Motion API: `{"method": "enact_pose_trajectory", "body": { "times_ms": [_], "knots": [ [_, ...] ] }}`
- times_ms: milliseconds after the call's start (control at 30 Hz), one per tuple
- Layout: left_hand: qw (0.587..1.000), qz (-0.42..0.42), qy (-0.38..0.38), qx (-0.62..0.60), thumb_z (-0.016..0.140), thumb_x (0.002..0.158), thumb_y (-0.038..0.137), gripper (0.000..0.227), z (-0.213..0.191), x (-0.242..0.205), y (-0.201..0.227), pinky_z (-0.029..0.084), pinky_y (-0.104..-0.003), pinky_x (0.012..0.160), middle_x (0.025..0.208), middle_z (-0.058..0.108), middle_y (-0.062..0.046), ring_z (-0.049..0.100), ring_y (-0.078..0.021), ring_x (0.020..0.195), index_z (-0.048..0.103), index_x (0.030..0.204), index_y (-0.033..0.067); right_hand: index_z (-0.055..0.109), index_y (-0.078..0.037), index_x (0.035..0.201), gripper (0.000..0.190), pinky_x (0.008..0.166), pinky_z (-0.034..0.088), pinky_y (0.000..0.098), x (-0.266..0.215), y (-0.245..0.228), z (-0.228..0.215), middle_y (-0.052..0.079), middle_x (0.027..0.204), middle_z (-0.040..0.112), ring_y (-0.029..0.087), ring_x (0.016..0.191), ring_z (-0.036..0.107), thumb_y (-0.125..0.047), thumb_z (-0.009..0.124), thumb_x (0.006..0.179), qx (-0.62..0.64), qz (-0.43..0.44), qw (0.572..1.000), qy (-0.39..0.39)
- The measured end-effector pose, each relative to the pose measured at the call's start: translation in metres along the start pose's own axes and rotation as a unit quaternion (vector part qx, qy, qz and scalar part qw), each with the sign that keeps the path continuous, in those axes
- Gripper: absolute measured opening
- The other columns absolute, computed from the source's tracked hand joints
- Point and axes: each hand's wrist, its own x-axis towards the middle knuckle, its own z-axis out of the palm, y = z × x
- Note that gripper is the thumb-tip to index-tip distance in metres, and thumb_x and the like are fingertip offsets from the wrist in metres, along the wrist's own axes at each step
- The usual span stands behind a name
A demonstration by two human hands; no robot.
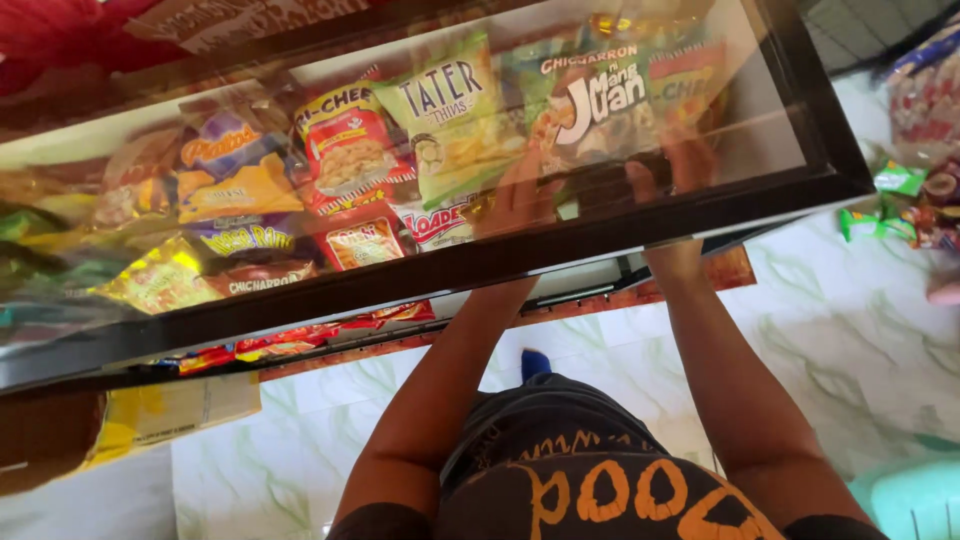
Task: Restocking snack bags from a cardboard box onto a display shelf.
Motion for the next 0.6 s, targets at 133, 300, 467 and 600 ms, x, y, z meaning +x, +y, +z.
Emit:
{"method": "enact_pose_trajectory", "body": {
  "times_ms": [133,300,467,600],
  "knots": [
    [0.997,-0.011,0.025,0.077,0.068,0.097,0.024,0.033,0.011,0.009,-0.011,0.055,-0.047,0.083,0.137,0.061,-0.009,0.065,-0.0295,0.118,0.063,0.128,0.0136,0.060,0.001,0.141,0.043,0.118,0.042,0.0535,0.026,0.007,0.015,0.024,0.143,0.059,0.041,0.137,0.053,-0.022,0.074,0.107,-0.039,-0.075,0.996,0.003],
    [0.995,-0.016,-0.058,0.083,0.065,0.091,0.019,0.028,0.008,0.026,-0.012,0.055,-0.043,0.059,0.125,0.064,-0.013,0.068,-0.0296,0.084,0.068,0.119,0.0190,0.062,0.002,0.140,0.045,0.116,0.044,0.0517,0.051,0.009,0.024,0.024,0.137,0.064,0.040,0.133,0.056,-0.028,0.074,0.109,0.008,-0.016,0.999,-0.035],
    [0.996,-0.060,-0.037,0.058,0.067,0.095,0.022,0.020,0.007,0.039,-0.009,0.054,-0.044,0.056,0.122,0.065,-0.018,0.067,-0.0308,0.071,0.066,0.113,0.0147,0.061,0.002,0.140,0.045,0.117,0.042,0.0522,0.066,-0.005,0.023,0.026,0.138,0.063,0.041,0.133,0.055,-0.026,0.075,0.109,0.023,-0.040,0.998,-0.050],
    [0.996,-0.054,-0.046,0.047,0.066,0.099,0.022,0.015,-0.001,0.036,-0.009,0.054,-0.045,0.065,0.117,0.065,-0.016,0.067,-0.0311,0.078,0.067,0.113,0.0156,0.063,0.001,0.144,0.050,0.116,0.037,0.0540,0.070,-0.004,0.021,0.023,0.136,0.065,0.042,0.130,0.055,-0.027,0.079,0.106,-0.076,-0.059,0.993,-0.065]
  ]
}}
